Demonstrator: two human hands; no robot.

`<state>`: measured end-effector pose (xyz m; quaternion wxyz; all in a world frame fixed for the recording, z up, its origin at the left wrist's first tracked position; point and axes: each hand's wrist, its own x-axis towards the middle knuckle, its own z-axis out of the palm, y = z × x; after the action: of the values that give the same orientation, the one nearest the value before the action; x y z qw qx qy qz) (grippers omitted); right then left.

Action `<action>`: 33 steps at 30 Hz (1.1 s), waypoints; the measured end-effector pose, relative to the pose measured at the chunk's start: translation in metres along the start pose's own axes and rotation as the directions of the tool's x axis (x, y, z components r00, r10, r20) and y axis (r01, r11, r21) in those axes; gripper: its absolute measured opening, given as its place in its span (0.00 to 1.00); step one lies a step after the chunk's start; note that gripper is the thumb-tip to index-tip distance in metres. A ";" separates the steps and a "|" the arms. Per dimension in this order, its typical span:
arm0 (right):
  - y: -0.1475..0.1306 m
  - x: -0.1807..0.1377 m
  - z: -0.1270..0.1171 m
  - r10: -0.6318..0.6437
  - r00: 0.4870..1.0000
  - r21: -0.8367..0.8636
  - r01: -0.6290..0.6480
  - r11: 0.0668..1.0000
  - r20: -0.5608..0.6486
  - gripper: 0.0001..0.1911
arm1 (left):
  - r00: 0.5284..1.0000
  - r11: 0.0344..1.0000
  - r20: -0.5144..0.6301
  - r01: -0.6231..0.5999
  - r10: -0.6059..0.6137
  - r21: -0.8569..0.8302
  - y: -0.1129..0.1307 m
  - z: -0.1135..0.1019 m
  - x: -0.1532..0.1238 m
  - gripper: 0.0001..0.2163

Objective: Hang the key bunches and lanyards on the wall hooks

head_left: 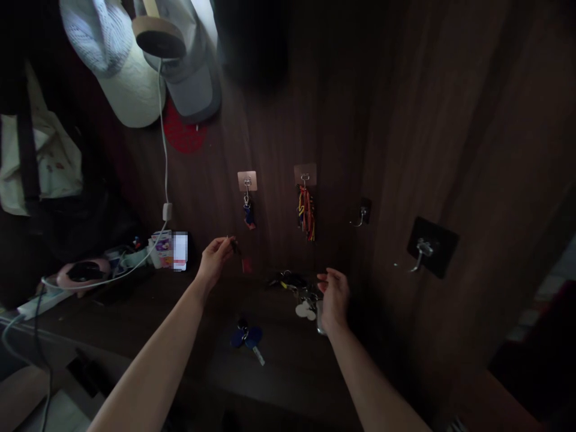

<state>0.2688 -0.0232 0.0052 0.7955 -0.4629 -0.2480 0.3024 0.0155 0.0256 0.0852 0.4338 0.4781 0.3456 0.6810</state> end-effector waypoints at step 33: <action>0.007 -0.001 0.002 0.004 0.997 -0.049 0.000 0.999 0.071 0.13 | 0.889 0.711 -0.108 -0.277 0.445 0.647 0.047 0.089 0.092 0.11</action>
<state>0.2647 -0.0197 -0.0002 0.7741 -0.4716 -0.2831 0.3133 0.0726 0.0973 0.1864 0.0630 0.5592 0.5001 0.6583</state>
